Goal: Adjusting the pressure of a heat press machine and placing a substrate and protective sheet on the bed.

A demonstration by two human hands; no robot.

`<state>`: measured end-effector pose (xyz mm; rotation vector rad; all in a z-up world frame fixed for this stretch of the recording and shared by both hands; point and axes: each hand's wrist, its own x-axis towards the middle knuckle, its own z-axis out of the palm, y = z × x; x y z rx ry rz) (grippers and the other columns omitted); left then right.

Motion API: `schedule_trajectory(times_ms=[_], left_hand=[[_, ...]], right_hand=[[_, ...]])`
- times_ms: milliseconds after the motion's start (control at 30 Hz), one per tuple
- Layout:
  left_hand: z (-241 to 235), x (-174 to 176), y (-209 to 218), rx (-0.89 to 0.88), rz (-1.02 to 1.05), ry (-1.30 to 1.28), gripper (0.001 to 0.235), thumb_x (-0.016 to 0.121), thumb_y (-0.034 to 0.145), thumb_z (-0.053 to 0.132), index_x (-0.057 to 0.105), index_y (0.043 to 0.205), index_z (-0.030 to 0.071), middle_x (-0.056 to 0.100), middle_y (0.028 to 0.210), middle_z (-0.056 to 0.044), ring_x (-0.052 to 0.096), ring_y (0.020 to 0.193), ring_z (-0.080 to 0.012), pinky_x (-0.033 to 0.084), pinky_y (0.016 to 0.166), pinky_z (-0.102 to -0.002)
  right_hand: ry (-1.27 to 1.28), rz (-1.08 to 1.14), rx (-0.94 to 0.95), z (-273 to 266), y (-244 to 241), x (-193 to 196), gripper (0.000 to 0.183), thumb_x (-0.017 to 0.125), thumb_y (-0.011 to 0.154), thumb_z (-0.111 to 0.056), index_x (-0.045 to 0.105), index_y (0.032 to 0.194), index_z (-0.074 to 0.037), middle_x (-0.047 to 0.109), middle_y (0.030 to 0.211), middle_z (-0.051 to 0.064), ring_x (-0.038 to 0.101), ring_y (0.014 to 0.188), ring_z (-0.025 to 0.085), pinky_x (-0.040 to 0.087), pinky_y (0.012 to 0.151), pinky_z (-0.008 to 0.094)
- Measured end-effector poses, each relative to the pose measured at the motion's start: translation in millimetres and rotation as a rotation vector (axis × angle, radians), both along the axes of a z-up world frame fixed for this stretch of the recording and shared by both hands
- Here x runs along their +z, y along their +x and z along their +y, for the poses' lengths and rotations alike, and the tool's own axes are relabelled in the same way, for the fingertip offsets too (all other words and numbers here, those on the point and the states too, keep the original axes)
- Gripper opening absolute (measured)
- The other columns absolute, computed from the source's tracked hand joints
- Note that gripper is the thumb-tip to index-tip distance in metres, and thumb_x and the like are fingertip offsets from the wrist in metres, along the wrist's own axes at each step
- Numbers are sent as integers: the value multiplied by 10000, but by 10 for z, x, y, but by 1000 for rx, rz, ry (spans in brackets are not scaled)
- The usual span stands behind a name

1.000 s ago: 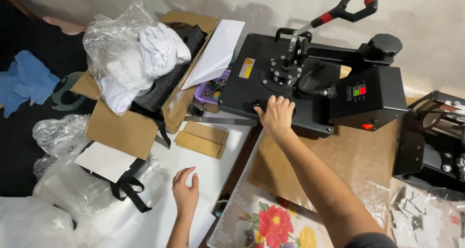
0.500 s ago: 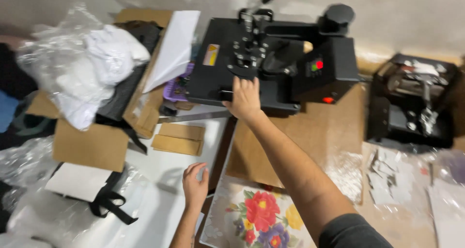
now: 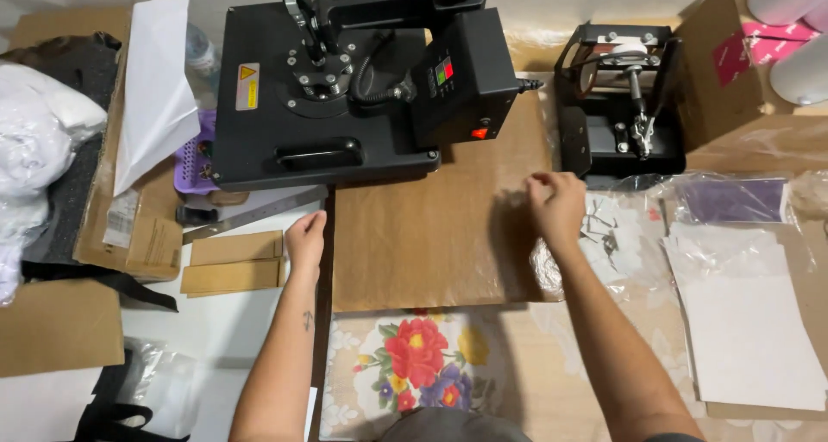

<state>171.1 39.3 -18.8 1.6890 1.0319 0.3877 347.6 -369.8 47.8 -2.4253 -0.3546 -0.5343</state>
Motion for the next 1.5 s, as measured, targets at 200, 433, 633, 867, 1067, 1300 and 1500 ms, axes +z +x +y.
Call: schedule_trajectory(times_ms=[200,433,633,867,1067,1300,1500], left_hand=[[52,-31,359,-28,-21,-121,360,752,919,339,735,1181,93,715,1163,-126,640,1162,-278,534,933,-407],[105,-51,453,-44,-55,-121,214,769,876,289,776,1047,160,691,921,6,568,873,-103,490,736,-268],[140,8,493,-48,-64,-238,269,799,864,296,753,1061,119,705,963,-36,597,962,-136,493,824,-316],[83,0,560,-78,-51,-320,330,791,872,350,731,1098,116,699,1055,-46,593,1040,-179,452,875,-335],[92,65,521,-8,-32,-294,317,822,872,306,739,1109,112,695,1162,-139,552,1263,-323,382,1050,-464],[48,146,358,11,-46,-301,356,862,852,286,730,1114,84,687,1164,-142,551,1238,-287,367,1048,-463],[-181,624,-103,-25,-128,-182,299,833,876,269,741,1083,74,698,1072,-73,598,1064,-170,459,930,-339]], right_hand=[[-120,358,-235,-582,612,-691,289,675,979,-457,784,1098,-217,710,995,68,658,995,397,505,903,468],[-44,565,-294,-572,560,-731,314,675,969,-491,780,1118,-235,747,998,115,668,1036,435,501,906,482],[27,588,-288,-552,579,-747,299,722,908,-442,781,1080,-204,752,900,95,694,992,393,523,871,457],[100,573,-289,-439,428,-375,227,775,887,-361,788,1038,-192,756,913,59,707,964,353,528,820,398],[332,668,-242,-592,721,-868,283,763,923,-334,753,1083,-100,729,891,136,719,802,284,567,712,371],[733,683,-56,-546,398,-449,192,714,1005,-272,711,1103,-107,659,1023,44,558,1066,158,394,1054,392],[689,423,149,-789,46,-60,139,665,1040,-177,645,1038,-39,529,1178,131,471,1253,254,292,1169,447]])
